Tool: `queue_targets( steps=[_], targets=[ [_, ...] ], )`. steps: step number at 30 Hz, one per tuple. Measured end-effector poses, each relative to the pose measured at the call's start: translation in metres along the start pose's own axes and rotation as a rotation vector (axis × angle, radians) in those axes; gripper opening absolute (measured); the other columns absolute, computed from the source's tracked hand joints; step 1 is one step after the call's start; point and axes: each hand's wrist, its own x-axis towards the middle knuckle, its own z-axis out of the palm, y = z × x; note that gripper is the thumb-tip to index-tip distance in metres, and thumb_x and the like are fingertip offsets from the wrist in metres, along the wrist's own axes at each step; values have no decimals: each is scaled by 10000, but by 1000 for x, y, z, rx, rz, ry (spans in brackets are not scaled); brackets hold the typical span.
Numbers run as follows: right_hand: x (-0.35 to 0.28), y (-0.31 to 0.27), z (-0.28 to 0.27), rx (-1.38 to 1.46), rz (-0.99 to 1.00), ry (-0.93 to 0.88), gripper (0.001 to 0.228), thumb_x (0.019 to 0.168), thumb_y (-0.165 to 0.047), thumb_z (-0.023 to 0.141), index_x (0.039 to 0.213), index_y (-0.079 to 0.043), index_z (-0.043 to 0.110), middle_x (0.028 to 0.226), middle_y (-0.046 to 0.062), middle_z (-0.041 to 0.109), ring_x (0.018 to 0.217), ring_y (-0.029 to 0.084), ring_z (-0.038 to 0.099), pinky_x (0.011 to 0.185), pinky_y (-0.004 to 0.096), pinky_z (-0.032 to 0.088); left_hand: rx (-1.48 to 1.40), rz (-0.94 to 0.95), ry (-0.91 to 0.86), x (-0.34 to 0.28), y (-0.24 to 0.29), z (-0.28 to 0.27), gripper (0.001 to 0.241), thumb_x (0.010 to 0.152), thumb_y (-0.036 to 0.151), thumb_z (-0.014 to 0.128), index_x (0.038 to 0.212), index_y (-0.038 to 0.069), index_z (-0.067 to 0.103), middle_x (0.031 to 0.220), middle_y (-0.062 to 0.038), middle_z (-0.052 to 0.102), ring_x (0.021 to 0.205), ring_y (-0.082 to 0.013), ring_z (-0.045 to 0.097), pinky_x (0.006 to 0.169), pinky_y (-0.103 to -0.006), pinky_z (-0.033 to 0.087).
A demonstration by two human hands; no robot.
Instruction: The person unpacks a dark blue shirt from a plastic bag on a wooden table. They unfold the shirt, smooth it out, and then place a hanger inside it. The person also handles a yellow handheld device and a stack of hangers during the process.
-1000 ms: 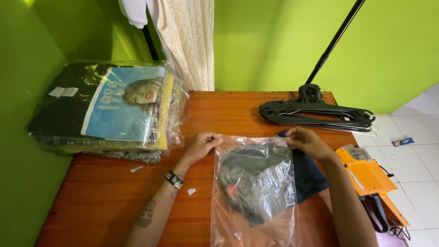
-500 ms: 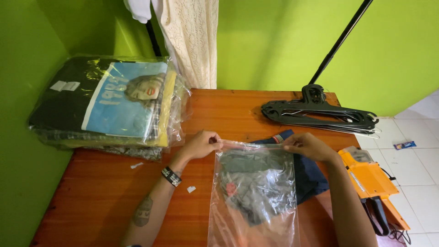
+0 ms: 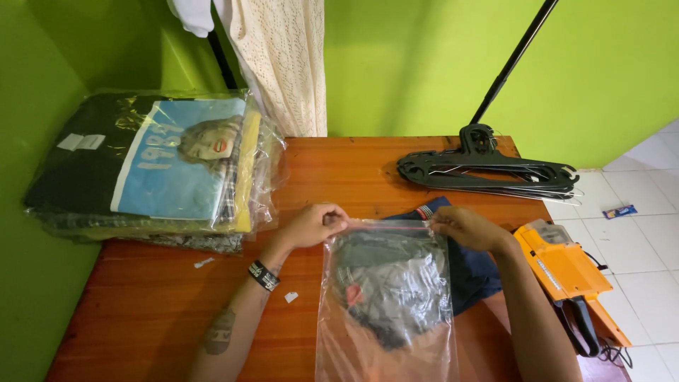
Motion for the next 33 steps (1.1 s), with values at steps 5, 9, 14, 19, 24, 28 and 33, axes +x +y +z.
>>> queue_targets(
  steps=[5, 9, 14, 19, 24, 28, 33],
  targets=[
    [0, -5, -5, -13, -102, 41, 216, 934, -240, 663, 999, -37, 700, 841, 126, 752, 763, 245, 718, 697, 370, 550, 85, 58, -9, 2, -3, 4, 168, 925, 160, 731, 994, 8, 747, 869, -57, 750, 758, -112, 676, 722, -291, 560],
    [-1, 8, -8, -10, -61, 34, 224, 924, -246, 674, 1002, -38, 706, 857, 117, 761, 787, 241, 730, 714, 365, 560, 184, 45, -104, 1, 23, -1, 189, 906, 188, 747, 998, 23, 756, 880, -91, 774, 790, -150, 698, 739, -323, 557],
    [-1, 21, -4, -10, 27, 27, 234, 903, -264, 703, 989, -49, 734, 828, 107, 767, 777, 221, 721, 721, 356, 566, 273, 48, -131, 13, 20, -4, 188, 900, 205, 741, 962, 28, 758, 861, -99, 778, 773, -172, 722, 723, -344, 560],
    [4, 24, -2, 19, 48, 16, 232, 907, -277, 700, 972, -59, 744, 822, 79, 773, 763, 189, 719, 719, 345, 574, 274, 32, -128, 17, 27, -14, 179, 892, 211, 721, 939, 40, 746, 834, -86, 781, 747, -188, 746, 699, -347, 574],
    [0, 9, -2, -3, 49, -6, 228, 909, -273, 701, 994, -67, 749, 823, 67, 762, 764, 180, 701, 716, 342, 559, 319, 258, -98, 22, 6, -15, 139, 851, 156, 754, 896, 25, 769, 829, -107, 767, 761, -201, 741, 698, -334, 575],
    [3, 4, 1, 62, 6, 9, 227, 876, -250, 717, 1016, -73, 746, 831, 66, 773, 766, 183, 703, 722, 338, 556, 302, 241, -86, 20, 8, -16, 132, 836, 134, 766, 906, 24, 778, 833, -103, 771, 753, -182, 745, 685, -319, 575],
    [7, -10, 4, -11, -21, 43, 257, 875, -306, 755, 982, -72, 739, 823, 84, 747, 757, 200, 694, 690, 354, 539, 182, 84, -103, 20, 13, -19, 149, 872, 168, 751, 916, 30, 784, 796, -73, 790, 719, -128, 745, 669, -295, 576]
  ],
)
